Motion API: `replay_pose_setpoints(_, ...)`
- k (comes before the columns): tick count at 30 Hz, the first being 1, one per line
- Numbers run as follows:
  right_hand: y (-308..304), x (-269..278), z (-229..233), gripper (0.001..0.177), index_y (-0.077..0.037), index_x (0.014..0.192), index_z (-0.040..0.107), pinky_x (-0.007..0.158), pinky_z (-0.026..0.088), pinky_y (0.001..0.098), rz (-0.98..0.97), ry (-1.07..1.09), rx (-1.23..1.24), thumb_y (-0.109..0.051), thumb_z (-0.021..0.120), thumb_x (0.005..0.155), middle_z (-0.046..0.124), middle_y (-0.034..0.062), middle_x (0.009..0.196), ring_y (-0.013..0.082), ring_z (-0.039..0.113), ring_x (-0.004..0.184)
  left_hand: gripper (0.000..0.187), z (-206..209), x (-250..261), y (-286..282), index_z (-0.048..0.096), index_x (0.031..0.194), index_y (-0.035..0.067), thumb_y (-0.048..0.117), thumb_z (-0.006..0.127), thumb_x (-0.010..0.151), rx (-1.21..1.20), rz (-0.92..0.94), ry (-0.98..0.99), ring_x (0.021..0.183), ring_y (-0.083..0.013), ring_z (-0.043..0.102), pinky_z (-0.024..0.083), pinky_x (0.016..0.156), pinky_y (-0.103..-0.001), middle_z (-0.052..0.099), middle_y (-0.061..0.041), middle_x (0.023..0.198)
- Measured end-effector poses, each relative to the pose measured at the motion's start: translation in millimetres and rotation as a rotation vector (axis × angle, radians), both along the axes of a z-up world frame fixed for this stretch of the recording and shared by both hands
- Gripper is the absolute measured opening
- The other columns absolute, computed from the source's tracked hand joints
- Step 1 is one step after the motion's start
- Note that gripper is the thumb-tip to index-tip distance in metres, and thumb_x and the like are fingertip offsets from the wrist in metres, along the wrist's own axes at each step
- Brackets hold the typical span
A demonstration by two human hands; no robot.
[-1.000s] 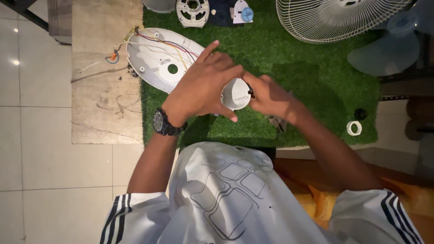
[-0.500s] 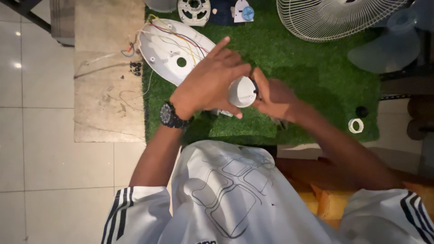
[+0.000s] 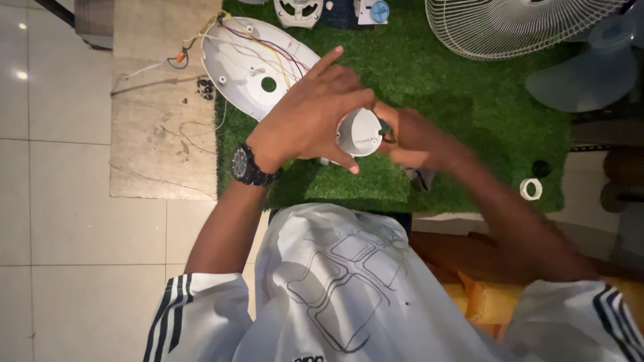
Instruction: The person disassembles a white pedestal fan on a green mat. They remove the front grille, unscrew the rear housing, detach the motor assembly, and separate the internal components using a screwdriver.
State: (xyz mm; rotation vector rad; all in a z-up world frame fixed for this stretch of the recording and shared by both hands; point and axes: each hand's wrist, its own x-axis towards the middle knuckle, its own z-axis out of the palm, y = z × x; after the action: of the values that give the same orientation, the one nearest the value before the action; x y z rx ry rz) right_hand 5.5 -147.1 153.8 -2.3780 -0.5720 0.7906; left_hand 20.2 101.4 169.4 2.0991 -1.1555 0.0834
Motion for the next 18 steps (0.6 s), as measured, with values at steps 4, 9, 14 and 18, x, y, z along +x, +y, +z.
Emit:
replay_pose_setpoints(4, 1, 3, 4, 0.067, -0.003, 0.135, 0.039, 0.072, 0.057, 0.0433, 0.022, -0.073, 0.044, -0.022, 0.078, 0.084, 0.069, 0.0218, 0.106, 0.0324, 0.072, 0.087, 0.091, 2, 2, 1, 0.065, 0.117, 0.007, 0.050, 0.098, 0.045, -0.012, 0.011, -0.007, 0.121, -0.0366, 0.057, 0.017, 0.126, -0.053, 0.065, -0.016, 0.112)
replay_pose_setpoints(9, 11, -7, 1, 0.047, -0.004, 0.121, 0.050, 0.075, 0.058, 0.0430, -0.163, -0.028, -0.184, -0.027, 0.077, 0.089, 0.072, 0.0191, 0.104, 0.0291, 0.074, 0.089, 0.089, 3, 6, 8, 0.064, 0.117, 0.006, 0.049, 0.099, 0.047, -0.003, 0.018, 0.018, 0.121, -0.0367, 0.058, 0.016, 0.125, -0.053, 0.065, -0.016, 0.110)
replay_pose_setpoints(14, 5, -5, 4, 0.049, -0.001, 0.127, 0.047, 0.073, 0.057, 0.0465, 0.063, -0.154, 0.080, -0.012, 0.071, 0.086, 0.065, 0.0238, 0.110, 0.0338, 0.069, 0.087, 0.089, 2, 7, 7, 0.064, 0.117, 0.006, 0.048, 0.099, 0.047, -0.011, 0.019, 0.034, 0.121, -0.0365, 0.057, 0.016, 0.125, -0.053, 0.065, -0.016, 0.110)
replay_pose_setpoints(18, 5, 5, 0, 0.062, 0.000, 0.131, 0.036, 0.074, 0.057, 0.0486, 0.046, -0.106, -0.153, -0.025, 0.074, 0.088, 0.065, 0.0213, 0.097, 0.0367, 0.069, 0.086, 0.089, 1, 8, 6, 0.065, 0.116, 0.007, 0.048, 0.099, 0.046, -0.008, 0.033, 0.028, 0.121, -0.0371, 0.057, 0.016, 0.125, -0.053, 0.065, -0.016, 0.111)
